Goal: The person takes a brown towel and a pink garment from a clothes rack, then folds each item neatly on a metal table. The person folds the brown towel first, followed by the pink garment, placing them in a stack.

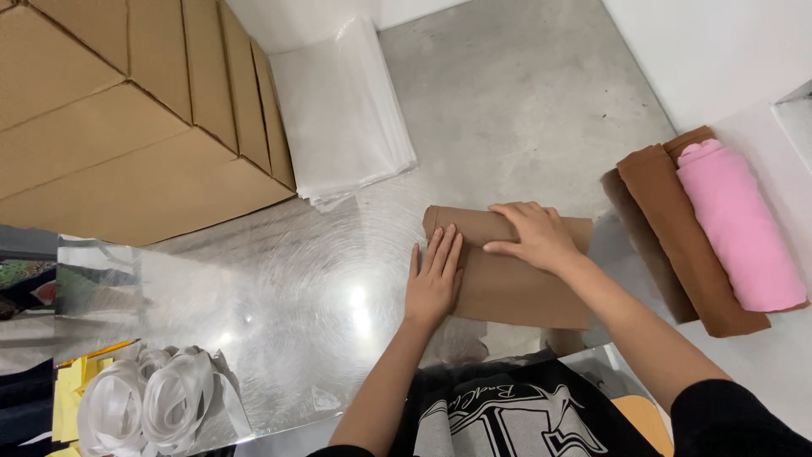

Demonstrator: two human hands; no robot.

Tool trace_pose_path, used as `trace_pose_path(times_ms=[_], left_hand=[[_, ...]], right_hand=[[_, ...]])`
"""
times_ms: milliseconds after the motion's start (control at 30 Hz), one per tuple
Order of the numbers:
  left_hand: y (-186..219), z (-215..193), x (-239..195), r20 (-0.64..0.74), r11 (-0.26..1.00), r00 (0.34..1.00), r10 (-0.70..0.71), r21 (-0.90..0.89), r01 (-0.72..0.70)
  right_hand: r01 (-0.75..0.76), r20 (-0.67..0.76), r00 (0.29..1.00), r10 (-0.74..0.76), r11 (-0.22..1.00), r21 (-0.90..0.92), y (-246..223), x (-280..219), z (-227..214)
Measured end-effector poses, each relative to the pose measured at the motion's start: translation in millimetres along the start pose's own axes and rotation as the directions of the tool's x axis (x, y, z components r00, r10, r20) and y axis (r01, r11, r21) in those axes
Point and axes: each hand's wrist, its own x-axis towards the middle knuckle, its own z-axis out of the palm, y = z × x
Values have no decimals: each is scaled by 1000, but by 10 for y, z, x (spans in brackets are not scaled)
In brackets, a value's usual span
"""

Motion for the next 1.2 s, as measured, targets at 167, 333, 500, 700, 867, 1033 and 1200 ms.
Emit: trace_pose_path(times_ms=[167, 333, 500, 700, 867, 1033, 1200], left_hand=[[10, 17, -29, 10, 1000, 1000, -13, -21, 13], [2, -56, -6, 29, 999, 999, -20, -37, 21], [9, -31, -6, 2, 998, 998, -59, -1, 59], [18, -235, 154, -36, 994, 997, -63, -96, 59], [123, -232, 497, -136, 995, 991, -7, -96, -6], [138, 62, 416, -89, 998, 996, 15, -59, -20], [247, -8, 127, -135, 999, 991, -6, -42, 0]], right_hand=[[89, 114, 990, -79, 992, -87, 42, 135, -50], [167, 172, 974, -147, 980, -107, 76, 394, -123], [173, 175, 974, -141, 968, -183, 127, 349, -73], [182, -84, 971, -223, 920, -347, 89, -59, 306], [160, -292, 911, -291, 903, -400, 59, -311, 683], [175, -394, 861, -320, 916, -362, 29, -474, 720], [58, -88, 993, -77, 977, -204, 91, -430, 359]])
